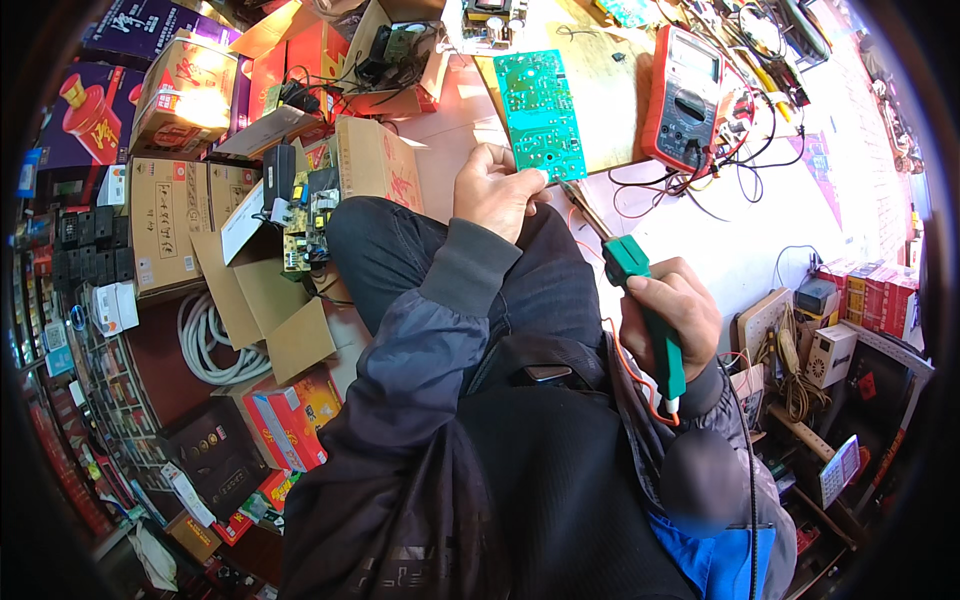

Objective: The person sits cross-legged on the floor and uses a soldering iron to work on a green circuit board. They repeatedly flip the board, apply solder to various points, and occasionally use a multimeter to test connections.

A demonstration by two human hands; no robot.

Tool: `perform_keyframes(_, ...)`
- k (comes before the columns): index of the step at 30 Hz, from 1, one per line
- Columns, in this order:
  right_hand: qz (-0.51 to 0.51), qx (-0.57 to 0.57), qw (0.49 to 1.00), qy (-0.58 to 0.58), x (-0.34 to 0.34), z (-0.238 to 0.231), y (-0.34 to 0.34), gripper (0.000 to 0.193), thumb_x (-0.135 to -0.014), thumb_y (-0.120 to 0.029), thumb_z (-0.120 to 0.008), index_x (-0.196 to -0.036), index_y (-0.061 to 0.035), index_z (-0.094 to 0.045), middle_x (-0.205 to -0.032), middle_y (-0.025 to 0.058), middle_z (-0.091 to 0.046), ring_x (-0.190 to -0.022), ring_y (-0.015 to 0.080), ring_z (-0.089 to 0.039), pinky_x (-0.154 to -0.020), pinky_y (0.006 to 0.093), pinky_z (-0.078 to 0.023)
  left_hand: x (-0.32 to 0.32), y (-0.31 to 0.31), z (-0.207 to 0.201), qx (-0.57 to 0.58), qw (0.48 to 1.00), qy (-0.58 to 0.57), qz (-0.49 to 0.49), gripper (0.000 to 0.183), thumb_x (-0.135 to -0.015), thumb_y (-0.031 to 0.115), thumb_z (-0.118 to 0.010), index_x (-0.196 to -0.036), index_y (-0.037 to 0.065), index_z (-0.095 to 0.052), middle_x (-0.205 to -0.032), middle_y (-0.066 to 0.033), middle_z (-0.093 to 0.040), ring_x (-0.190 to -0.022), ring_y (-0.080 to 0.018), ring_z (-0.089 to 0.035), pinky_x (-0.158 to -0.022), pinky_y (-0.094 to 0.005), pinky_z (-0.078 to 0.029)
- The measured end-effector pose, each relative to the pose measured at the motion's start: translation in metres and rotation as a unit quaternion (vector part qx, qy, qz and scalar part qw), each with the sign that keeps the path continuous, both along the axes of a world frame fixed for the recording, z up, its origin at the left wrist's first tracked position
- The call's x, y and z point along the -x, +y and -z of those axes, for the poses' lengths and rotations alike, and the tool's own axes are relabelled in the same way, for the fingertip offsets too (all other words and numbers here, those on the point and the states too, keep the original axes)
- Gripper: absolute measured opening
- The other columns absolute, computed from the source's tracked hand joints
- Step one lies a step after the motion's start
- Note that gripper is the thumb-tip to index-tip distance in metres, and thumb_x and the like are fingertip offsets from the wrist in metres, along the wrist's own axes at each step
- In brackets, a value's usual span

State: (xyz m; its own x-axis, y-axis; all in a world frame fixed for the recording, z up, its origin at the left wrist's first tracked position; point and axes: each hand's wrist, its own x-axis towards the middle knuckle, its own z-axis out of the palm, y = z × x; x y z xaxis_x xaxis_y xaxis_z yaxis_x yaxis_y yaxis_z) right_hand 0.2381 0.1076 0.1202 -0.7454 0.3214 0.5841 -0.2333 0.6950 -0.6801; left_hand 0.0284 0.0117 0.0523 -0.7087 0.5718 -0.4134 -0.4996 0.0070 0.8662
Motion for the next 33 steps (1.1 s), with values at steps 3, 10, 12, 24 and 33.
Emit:
perform_keyframes(3, 0.013, -0.003, 1.000, 0.009, -0.004, -0.001, 0.003, 0.047, -0.069, 0.016, -0.074, -0.113, 0.0010, -0.068, -0.070, 0.0075, -0.058, -0.066, 0.0264, -0.061, -0.061, 0.0353, -0.049, 0.001, -0.001, -0.002, -0.002, 1.000, -0.015, -0.001, 0.024, -0.085, -0.001, -0.073, -0.098, 0.002, -0.053, -0.088, -0.0110, -0.069, -0.066, -0.0154, -0.069, -0.053, -0.0260, -0.050)
perform_keyframes(10, 0.061, 0.031, 0.997, 0.035, -0.016, 0.000, 0.007, 0.041, -0.077, 0.012, -0.074, -0.116, 0.0012, -0.063, -0.072, 0.0118, -0.062, -0.066, 0.0254, -0.061, -0.061, 0.0353, -0.048, 0.007, -0.005, -0.009, -0.001, 0.999, -0.027, 0.030, 0.020, -0.093, 0.003, -0.071, -0.103, 0.005, -0.053, -0.090, -0.0096, -0.070, -0.075, -0.0169, -0.070, -0.065, -0.0286, -0.052)
perform_keyframes(12, 0.081, 0.052, 0.994, 0.057, -0.017, 0.002, 0.006, 0.039, -0.082, 0.009, -0.074, -0.119, 0.0005, -0.061, -0.076, 0.0125, -0.063, -0.068, 0.0239, -0.062, -0.062, 0.0340, -0.049, 0.009, -0.005, -0.011, -0.010, 0.999, -0.037, 0.035, 0.020, -0.095, 0.006, -0.072, -0.103, 0.006, -0.053, -0.091, -0.0091, -0.070, -0.076, -0.0167, -0.070, -0.067, -0.0294, -0.053)
perform_keyframes(24, 0.146, 0.272, 0.947, 0.084, -0.012, -0.002, 0.003, 0.043, -0.097, 0.006, -0.065, -0.137, -0.0001, -0.049, -0.100, 0.0184, -0.065, -0.074, 0.0225, -0.070, -0.067, 0.0311, -0.057, 0.020, -0.004, -0.030, -0.031, 0.997, -0.020, 0.067, 0.019, -0.098, 0.018, -0.073, -0.104, 0.006, -0.059, -0.093, -0.0105, -0.074, -0.077, -0.0151, -0.071, -0.067, -0.0267, -0.052)
perform_keyframes(33, 0.168, 0.317, 0.924, 0.137, 0.021, 0.000, 0.019, 0.038, -0.104, -0.005, -0.059, -0.139, 0.0004, -0.044, -0.082, 0.0190, -0.070, -0.069, 0.0259, -0.071, -0.068, 0.0347, -0.059, 0.032, 0.003, -0.069, -0.022, 0.995, 0.021, 0.093, 0.026, -0.099, 0.028, -0.074, -0.102, 0.005, -0.062, -0.089, -0.0112, -0.077, -0.070, -0.0151, -0.073, -0.057, -0.0243, -0.052)
